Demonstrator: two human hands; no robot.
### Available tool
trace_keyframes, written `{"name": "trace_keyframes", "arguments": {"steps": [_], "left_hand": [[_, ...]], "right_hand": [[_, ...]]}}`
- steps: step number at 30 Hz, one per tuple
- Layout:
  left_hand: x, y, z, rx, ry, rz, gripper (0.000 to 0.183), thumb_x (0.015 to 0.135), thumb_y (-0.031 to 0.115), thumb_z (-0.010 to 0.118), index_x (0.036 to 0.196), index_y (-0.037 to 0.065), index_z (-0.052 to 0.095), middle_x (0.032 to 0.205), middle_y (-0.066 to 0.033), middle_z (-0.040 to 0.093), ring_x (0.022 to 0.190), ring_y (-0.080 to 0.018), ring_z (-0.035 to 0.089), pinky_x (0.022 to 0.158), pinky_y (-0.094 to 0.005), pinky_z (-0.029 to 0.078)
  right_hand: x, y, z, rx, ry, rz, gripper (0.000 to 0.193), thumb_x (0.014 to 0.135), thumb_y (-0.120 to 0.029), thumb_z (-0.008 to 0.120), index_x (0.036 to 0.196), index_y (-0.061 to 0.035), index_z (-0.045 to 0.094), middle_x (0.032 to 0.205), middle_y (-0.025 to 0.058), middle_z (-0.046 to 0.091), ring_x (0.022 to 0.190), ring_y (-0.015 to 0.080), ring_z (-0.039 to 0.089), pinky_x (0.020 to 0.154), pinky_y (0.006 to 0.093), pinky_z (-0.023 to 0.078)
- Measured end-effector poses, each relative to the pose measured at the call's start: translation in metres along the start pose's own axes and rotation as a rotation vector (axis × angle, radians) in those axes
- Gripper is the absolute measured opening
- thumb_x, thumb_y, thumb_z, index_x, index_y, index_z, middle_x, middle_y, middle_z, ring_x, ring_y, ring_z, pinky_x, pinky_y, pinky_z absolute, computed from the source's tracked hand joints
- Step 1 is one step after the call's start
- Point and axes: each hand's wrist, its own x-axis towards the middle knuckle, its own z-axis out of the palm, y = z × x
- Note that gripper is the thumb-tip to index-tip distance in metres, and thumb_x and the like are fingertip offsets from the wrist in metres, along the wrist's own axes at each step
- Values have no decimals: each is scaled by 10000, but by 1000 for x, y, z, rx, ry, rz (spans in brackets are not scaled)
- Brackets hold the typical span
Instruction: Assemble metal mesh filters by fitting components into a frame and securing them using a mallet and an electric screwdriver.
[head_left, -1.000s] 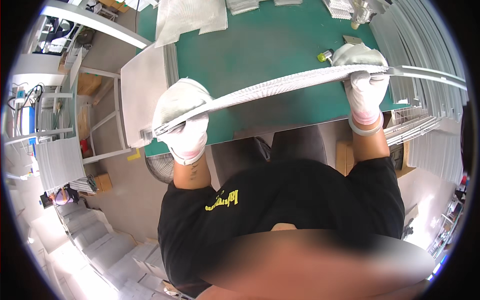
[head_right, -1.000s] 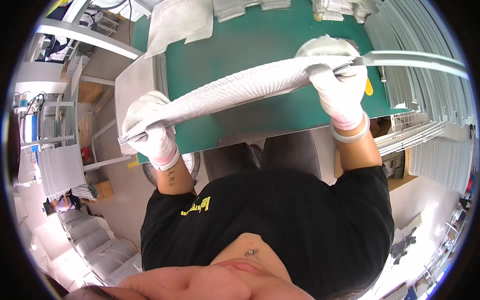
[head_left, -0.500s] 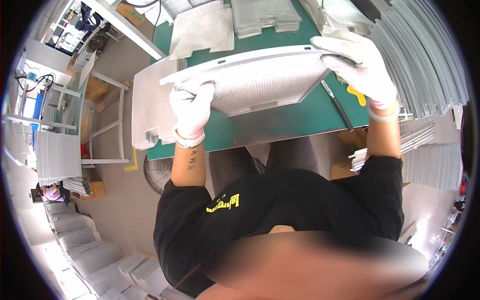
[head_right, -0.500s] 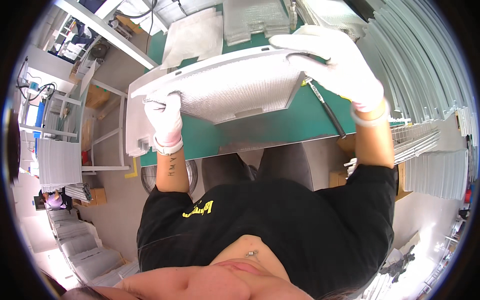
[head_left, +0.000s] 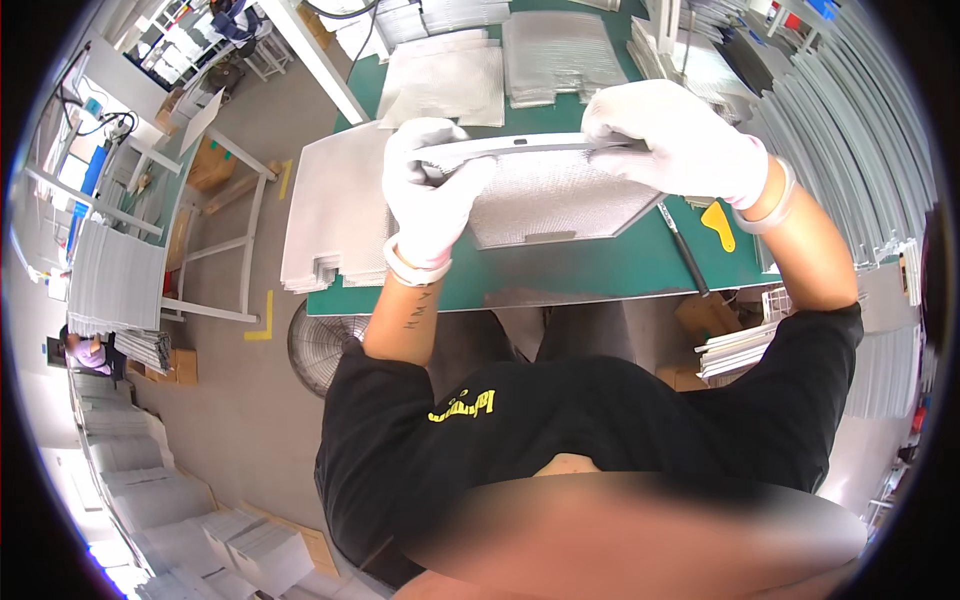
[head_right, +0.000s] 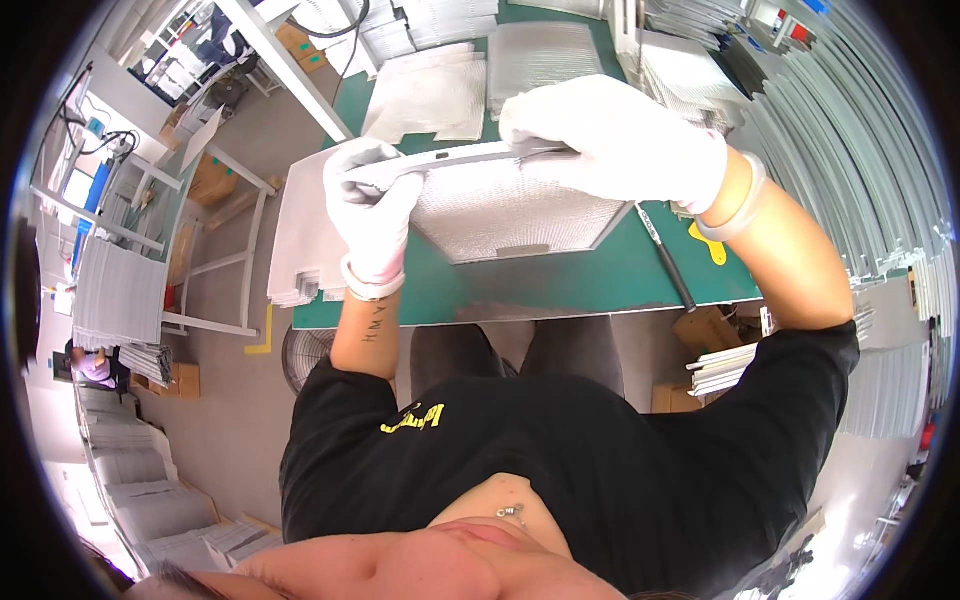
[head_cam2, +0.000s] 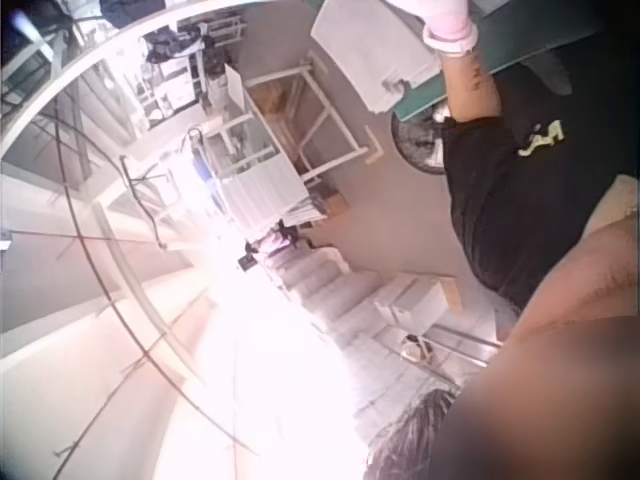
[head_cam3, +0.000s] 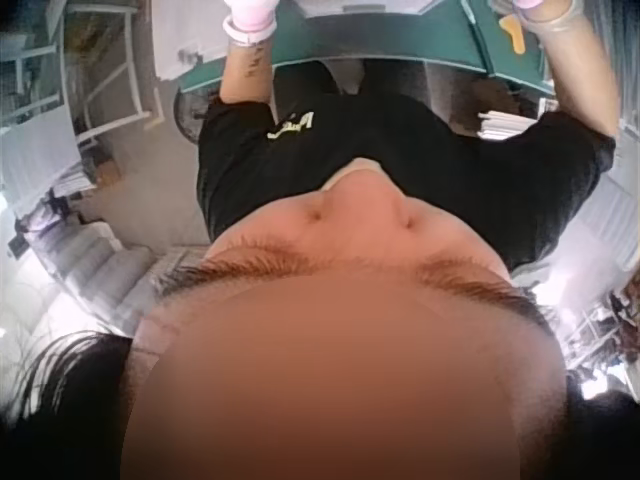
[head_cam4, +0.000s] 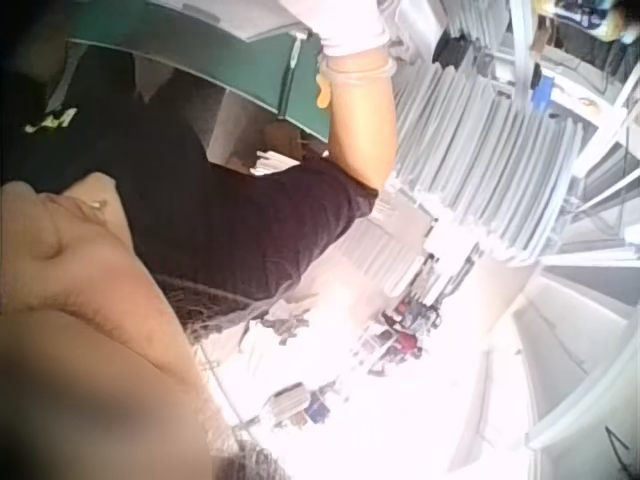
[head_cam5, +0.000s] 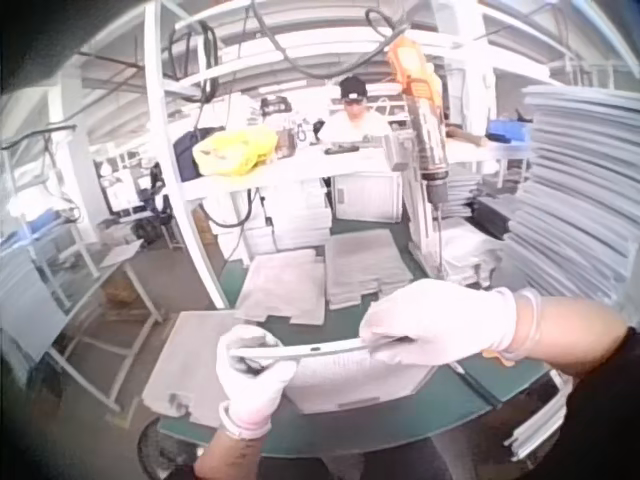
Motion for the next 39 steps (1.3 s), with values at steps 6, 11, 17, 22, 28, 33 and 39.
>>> {"name": "trace_keyframes", "arguments": {"steps": [6,11,17,22,28,33,39], "left_hand": [[0,-27,14,-70,382,214,717,710,-69,836,1296,34,435,1039,-74,593,876,-113,597,729,-235,517],[2,-39,27,0,523,157,549,703,7,879,1184,-41,620,1127,-128,680,1002,-168,637,878,-302,516],[1,-43,16,119,451,204,408,836,-17,742,1219,-76,616,1083,-147,699,966,-176,663,864,-284,526],[3,-39,7,245,438,254,291,894,-21,661,1179,-77,638,1020,-142,713,859,-163,676,788,-255,537],[5,-59,-6,244,249,229,243,892,-40,643,1133,-14,646,1033,-97,674,843,-129,627,751,-255,513],[5,-62,-6,184,213,208,273,911,-11,600,1182,0,579,876,-79,626,728,-118,562,695,-262,489],[12,-66,-3,217,251,259,299,949,-1,522,1247,-21,528,930,-133,647,794,-152,603,777,-291,511]], "right_hand": [[10,1,0,34,43,-92,452,829,-20,654,1280,-30,627,993,171,650,919,353,638,843,400,518],[14,9,4,73,92,-80,413,873,-79,620,1286,-62,627,859,164,572,813,345,587,766,418,480],[14,8,8,57,79,-23,420,864,-73,623,1284,-63,626,884,169,558,842,353,583,773,419,477],[18,2,6,57,34,-15,429,863,-74,619,1292,-64,621,900,174,556,861,357,585,785,415,480],[10,2,9,-14,54,-37,437,862,-108,627,1298,-82,630,896,158,557,852,343,584,802,407,484],[-2,0,5,-410,262,-128,414,892,-104,644,1304,-82,630,967,123,645,857,265,626,819,358,511],[-115,21,55,155,1244,631,239,991,-61,539,1194,-5,653,958,41,679,813,88,584,791,251,513]]}}
